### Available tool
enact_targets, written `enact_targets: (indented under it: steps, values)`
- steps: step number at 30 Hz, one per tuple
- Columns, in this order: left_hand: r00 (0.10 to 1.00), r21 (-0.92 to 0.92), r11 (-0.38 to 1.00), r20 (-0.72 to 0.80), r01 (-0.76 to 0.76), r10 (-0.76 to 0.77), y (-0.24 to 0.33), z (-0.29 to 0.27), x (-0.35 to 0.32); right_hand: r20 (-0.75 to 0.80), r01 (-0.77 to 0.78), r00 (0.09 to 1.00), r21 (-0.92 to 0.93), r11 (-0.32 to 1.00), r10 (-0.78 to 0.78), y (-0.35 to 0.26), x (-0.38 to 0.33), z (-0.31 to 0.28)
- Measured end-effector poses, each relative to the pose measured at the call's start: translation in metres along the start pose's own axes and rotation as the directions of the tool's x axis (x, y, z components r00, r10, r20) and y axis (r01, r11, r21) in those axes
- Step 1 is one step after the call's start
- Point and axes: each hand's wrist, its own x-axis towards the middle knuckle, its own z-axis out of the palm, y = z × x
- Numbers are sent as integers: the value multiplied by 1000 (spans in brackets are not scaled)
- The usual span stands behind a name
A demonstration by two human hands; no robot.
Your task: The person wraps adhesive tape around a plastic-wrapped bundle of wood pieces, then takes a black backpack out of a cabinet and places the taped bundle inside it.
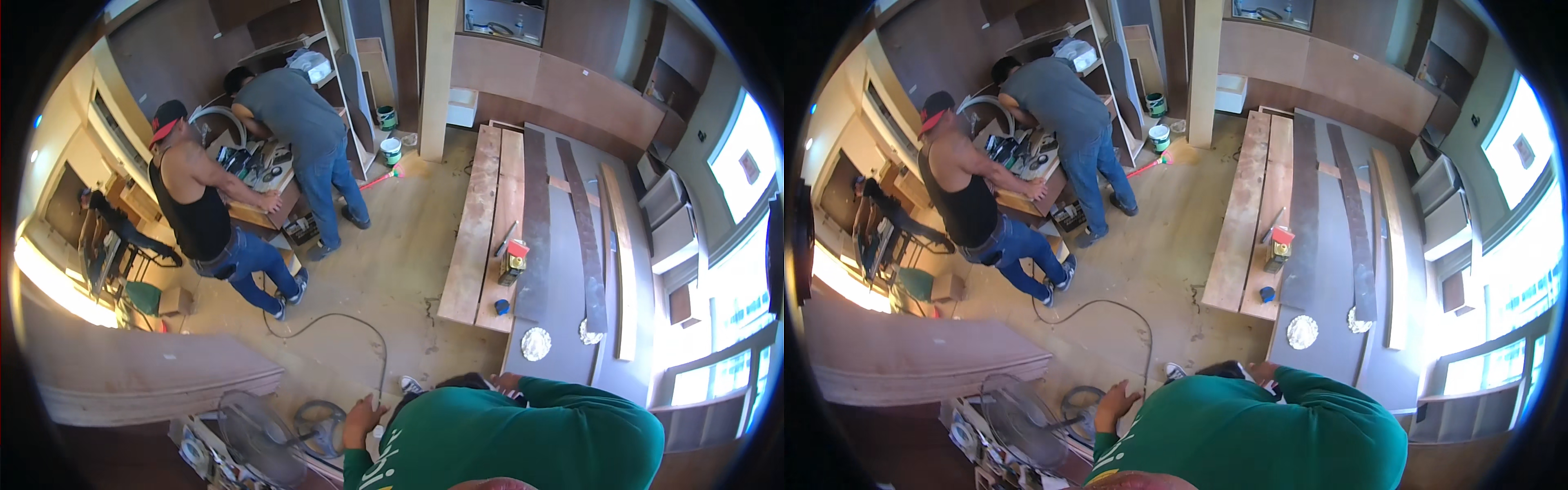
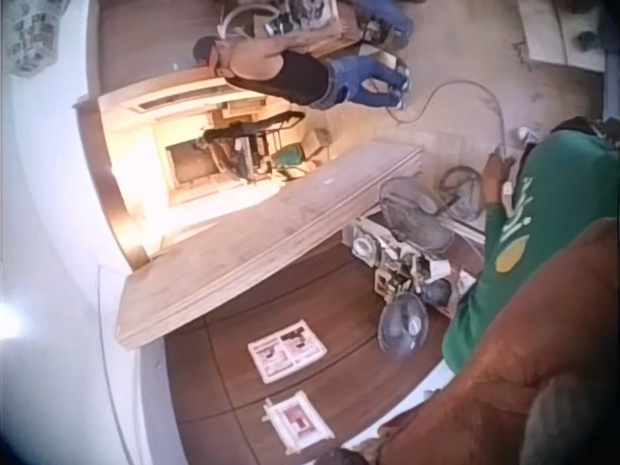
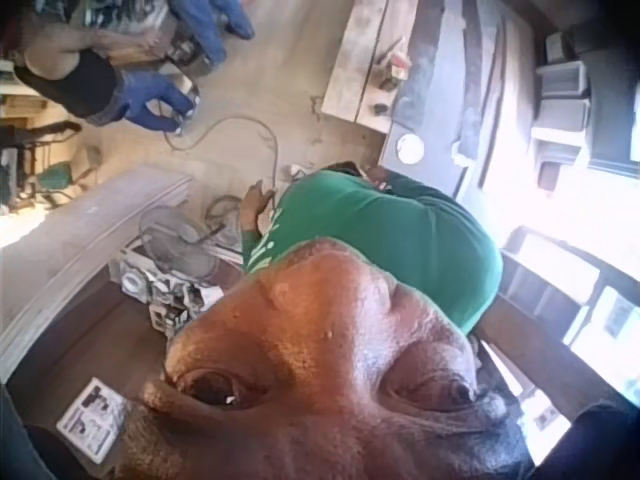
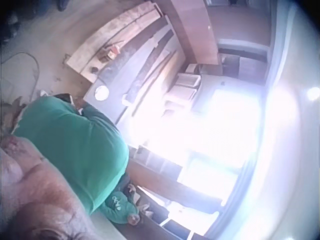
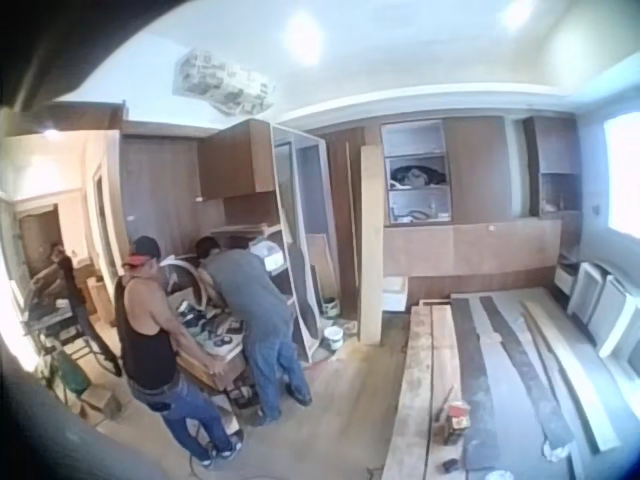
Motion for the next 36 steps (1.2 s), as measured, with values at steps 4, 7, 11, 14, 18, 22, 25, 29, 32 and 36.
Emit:
enact_targets:
  steps: [4,7,11,14,18,22,25,29,32,36]
  values:
    - [989,125,982,2,-145,146,3,-84,80,-194,379,850,-422,824,-490,-17,40,-47]
    - [987,270,950,34,-159,155,12,-132,126,-347,382,885,161,910,-310,-54,45,-41]
    - [985,180,969,4,-170,172,10,-167,170,-293,169,955,427,888,-41,-125,18,-29]
    - [952,35,956,108,-292,287,54,-155,232,-415,244,787,-469,849,-456,0,101,-53]
    - [946,101,960,224,-262,235,57,-180,297,-236,182,961,157,971,-142,-107,141,-43]
    - [933,54,958,249,-281,259,88,-215,385,-184,105,982,294,950,-51,-150,155,-90]
    - [930,-185,970,301,-161,212,101,-240,474,-193,85,981,393,915,-8,-187,170,-148]
    - [975,-782,592,217,196,-37,22,-219,568,-338,245,938,498,832,-75,-274,193,-268]
    - [807,-601,541,478,588,-346,-12,-230,603,-524,465,846,638,614,-97,-331,160,-362]
    - [751,188,832,563,-522,344,-1,-234,656,-600,509,800,696,506,21,-390,120,-462]
